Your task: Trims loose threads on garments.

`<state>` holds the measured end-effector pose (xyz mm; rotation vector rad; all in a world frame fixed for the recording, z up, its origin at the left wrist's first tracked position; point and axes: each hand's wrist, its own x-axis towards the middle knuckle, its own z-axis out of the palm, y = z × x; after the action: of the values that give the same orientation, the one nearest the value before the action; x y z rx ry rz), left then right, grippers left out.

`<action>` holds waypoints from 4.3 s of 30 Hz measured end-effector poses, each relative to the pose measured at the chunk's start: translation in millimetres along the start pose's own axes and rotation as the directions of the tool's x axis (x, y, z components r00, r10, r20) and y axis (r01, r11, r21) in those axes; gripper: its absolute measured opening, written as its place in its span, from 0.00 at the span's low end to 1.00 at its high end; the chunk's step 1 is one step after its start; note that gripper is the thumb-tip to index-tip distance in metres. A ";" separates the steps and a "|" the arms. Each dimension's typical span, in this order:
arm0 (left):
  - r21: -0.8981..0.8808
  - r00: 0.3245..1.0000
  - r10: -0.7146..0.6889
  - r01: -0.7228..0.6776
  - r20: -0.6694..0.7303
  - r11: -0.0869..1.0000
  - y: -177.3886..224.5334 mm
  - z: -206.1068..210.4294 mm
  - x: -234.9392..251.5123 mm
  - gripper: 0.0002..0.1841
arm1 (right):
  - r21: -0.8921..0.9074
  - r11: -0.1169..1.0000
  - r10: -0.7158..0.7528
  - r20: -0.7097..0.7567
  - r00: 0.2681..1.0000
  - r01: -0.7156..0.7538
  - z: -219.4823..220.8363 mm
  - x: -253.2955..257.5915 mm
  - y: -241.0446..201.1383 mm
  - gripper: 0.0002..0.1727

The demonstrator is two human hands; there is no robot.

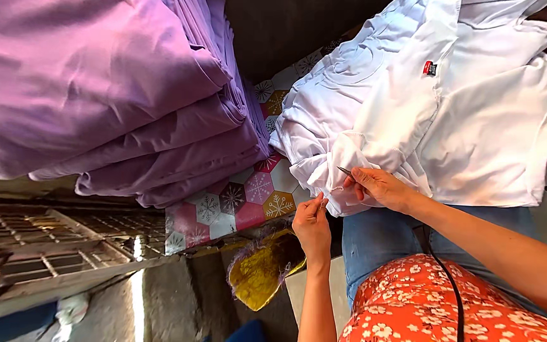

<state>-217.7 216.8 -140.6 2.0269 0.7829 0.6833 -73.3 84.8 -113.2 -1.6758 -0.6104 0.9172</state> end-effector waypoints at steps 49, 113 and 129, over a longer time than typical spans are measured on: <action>-0.448 0.998 0.058 -0.047 0.011 0.893 38.4 40.7 34.9 0.03 | 0.171 0.985 -0.008 -0.038 0.999 0.014 -21.7 16.9 -30.2 0.13; 0.744 0.895 -0.446 0.285 0.019 0.604 -46.2 -123.4 25.4 0.35 | 0.280 0.960 -0.038 0.096 0.995 0.010 -35.5 15.5 -28.3 0.03; -0.555 0.885 -0.031 0.318 0.465 0.768 69.7 7.2 76.3 0.13 | -0.246 0.913 -0.391 -0.300 0.870 0.325 -45.9 3.0 -35.4 0.08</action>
<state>-143.2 237.3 -71.5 1.3863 0.3978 0.2919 -32.0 71.7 -74.5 -1.7578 -0.7533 0.2916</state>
